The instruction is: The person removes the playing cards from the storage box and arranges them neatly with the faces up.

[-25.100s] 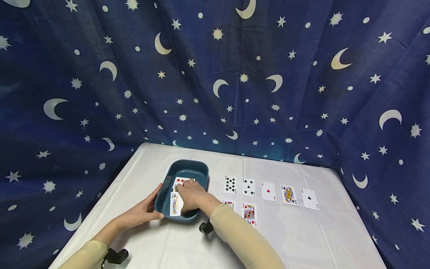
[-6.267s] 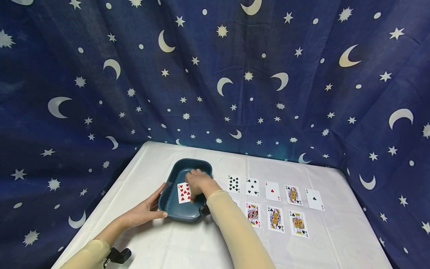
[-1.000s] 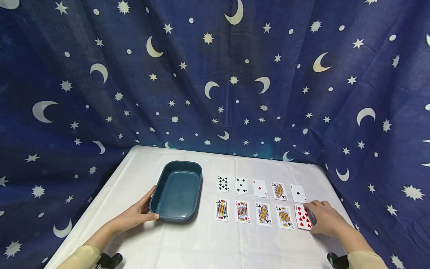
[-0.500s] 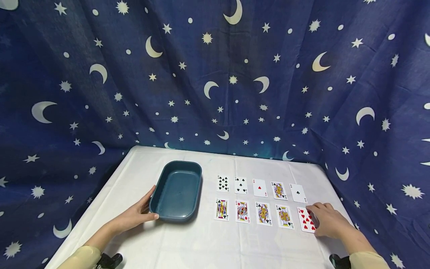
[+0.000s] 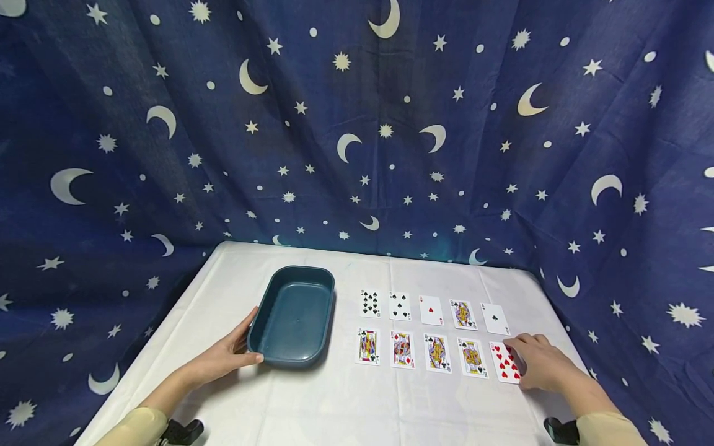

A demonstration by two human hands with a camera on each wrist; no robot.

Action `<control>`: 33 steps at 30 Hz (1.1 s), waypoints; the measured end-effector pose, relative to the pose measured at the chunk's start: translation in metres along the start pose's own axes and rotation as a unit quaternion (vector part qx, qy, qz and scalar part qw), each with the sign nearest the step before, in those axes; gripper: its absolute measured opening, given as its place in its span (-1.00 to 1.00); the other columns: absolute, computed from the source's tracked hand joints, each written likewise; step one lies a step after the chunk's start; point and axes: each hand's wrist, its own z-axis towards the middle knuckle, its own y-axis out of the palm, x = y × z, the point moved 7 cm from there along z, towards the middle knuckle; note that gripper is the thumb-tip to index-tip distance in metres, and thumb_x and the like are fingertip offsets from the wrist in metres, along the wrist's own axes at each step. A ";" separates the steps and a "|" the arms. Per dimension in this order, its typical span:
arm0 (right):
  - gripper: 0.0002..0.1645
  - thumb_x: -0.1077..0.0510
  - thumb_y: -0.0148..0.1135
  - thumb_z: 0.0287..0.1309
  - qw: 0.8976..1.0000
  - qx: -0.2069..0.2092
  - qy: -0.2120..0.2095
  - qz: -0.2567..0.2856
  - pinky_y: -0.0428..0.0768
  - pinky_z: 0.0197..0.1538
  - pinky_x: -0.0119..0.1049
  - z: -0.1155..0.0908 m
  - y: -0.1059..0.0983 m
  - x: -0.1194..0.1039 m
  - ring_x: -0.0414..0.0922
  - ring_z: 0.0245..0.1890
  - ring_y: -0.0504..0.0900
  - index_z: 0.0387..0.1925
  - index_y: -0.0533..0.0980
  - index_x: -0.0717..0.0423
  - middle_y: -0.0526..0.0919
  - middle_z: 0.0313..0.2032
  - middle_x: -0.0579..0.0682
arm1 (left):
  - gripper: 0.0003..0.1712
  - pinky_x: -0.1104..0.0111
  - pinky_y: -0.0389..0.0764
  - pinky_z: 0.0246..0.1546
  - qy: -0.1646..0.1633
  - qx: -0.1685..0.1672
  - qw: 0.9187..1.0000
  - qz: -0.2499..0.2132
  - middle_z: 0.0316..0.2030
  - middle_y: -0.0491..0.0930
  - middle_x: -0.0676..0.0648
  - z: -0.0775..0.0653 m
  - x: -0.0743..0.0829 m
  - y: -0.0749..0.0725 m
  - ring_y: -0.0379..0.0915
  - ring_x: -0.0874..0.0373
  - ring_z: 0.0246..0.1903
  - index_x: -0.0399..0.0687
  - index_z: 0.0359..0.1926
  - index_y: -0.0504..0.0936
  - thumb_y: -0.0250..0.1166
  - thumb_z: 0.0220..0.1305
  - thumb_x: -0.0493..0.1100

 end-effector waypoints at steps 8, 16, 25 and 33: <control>0.07 0.03 0.74 -0.45 0.999 -0.030 0.009 0.018 0.43 0.11 0.49 0.002 0.003 0.001 0.40 0.12 0.39 0.23 0.52 0.26 0.50 0.13 0.35 | 0.31 -0.02 0.05 0.51 0.000 -0.001 1.000 0.000 0.64 -0.25 -0.10 0.000 0.000 -0.001 -0.21 -0.14 0.57 0.33 0.66 -0.27 0.52 0.20 0.08; 0.09 0.06 0.75 -0.48 0.999 -0.039 0.021 0.028 0.41 0.13 0.50 0.005 0.003 0.003 0.40 0.13 0.38 0.24 0.51 0.27 0.47 0.15 0.38 | 0.31 -0.02 0.05 0.51 -0.001 -0.002 1.000 -0.002 0.64 -0.26 -0.10 0.000 0.000 -0.001 -0.22 -0.14 0.57 0.34 0.66 -0.27 0.52 0.20 0.09; 0.13 0.05 0.76 -0.49 0.997 -0.052 0.030 0.043 0.40 0.13 0.52 0.007 0.006 0.006 0.43 0.15 0.35 0.26 0.49 0.29 0.44 0.17 0.41 | 0.32 0.01 0.03 0.52 0.006 -0.007 1.000 -0.010 0.64 -0.31 -0.05 -0.001 0.003 0.000 -0.27 -0.10 0.58 0.33 0.66 -0.30 0.51 0.22 0.06; 0.11 0.06 0.75 -0.46 0.997 -0.056 0.028 0.043 0.42 0.11 0.50 0.006 0.004 0.003 0.39 0.11 0.39 0.26 0.49 0.28 0.45 0.16 0.38 | 0.32 0.02 0.05 0.52 0.000 -0.004 1.000 -0.007 0.64 -0.29 -0.05 -0.001 0.002 0.001 -0.24 -0.11 0.58 0.34 0.66 -0.29 0.52 0.21 0.07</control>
